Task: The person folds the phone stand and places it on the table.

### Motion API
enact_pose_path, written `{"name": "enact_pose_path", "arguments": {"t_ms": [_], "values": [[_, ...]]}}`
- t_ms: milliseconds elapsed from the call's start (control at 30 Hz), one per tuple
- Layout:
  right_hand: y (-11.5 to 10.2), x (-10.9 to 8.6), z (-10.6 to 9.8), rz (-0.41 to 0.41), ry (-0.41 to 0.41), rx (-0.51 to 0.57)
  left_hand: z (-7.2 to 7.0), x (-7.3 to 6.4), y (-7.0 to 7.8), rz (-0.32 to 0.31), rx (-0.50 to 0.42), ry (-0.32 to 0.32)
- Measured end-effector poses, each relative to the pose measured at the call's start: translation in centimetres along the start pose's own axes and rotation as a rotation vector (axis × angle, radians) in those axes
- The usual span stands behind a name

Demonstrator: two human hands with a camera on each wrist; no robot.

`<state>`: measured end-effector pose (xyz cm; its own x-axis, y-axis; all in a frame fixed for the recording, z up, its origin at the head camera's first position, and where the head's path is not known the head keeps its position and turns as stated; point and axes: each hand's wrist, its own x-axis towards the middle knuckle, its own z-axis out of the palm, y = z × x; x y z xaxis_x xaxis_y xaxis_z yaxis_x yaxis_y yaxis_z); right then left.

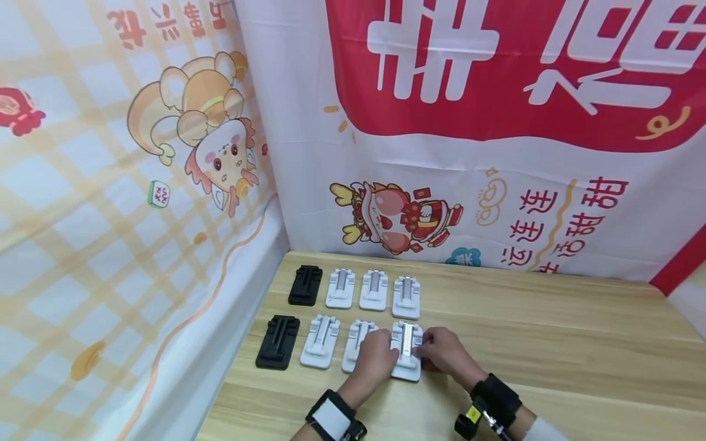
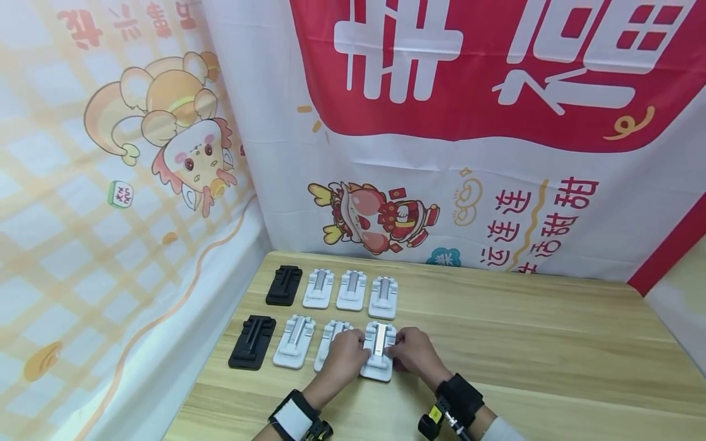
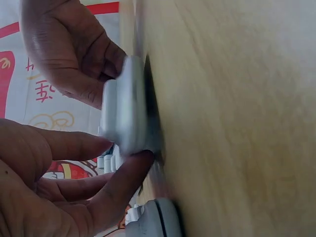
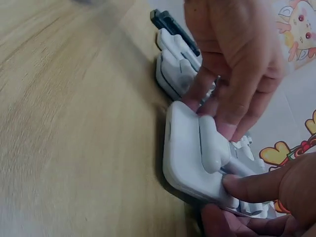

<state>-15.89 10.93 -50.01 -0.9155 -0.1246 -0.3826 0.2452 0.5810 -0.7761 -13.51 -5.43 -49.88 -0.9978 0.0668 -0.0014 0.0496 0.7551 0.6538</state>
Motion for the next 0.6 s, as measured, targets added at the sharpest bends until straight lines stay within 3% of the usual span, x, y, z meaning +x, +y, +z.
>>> {"name": "enact_pose_path", "arguments": {"t_ms": [300, 467, 600], "values": [[0.5, 1.6, -1.3, -0.041, 0.098, -0.019, 1.2, 2.6, 1.3, -0.009, 0.045, -0.009], [1.0, 2.1, -1.2, -0.047, 0.153, -0.016, 1.6, 2.9, 0.9, 0.006, 0.046, -0.007], [1.3, 1.5, -1.8, -0.094, 0.189, -0.087, 1.1, 2.1, 0.8, 0.051, 0.089, 0.031]]}}
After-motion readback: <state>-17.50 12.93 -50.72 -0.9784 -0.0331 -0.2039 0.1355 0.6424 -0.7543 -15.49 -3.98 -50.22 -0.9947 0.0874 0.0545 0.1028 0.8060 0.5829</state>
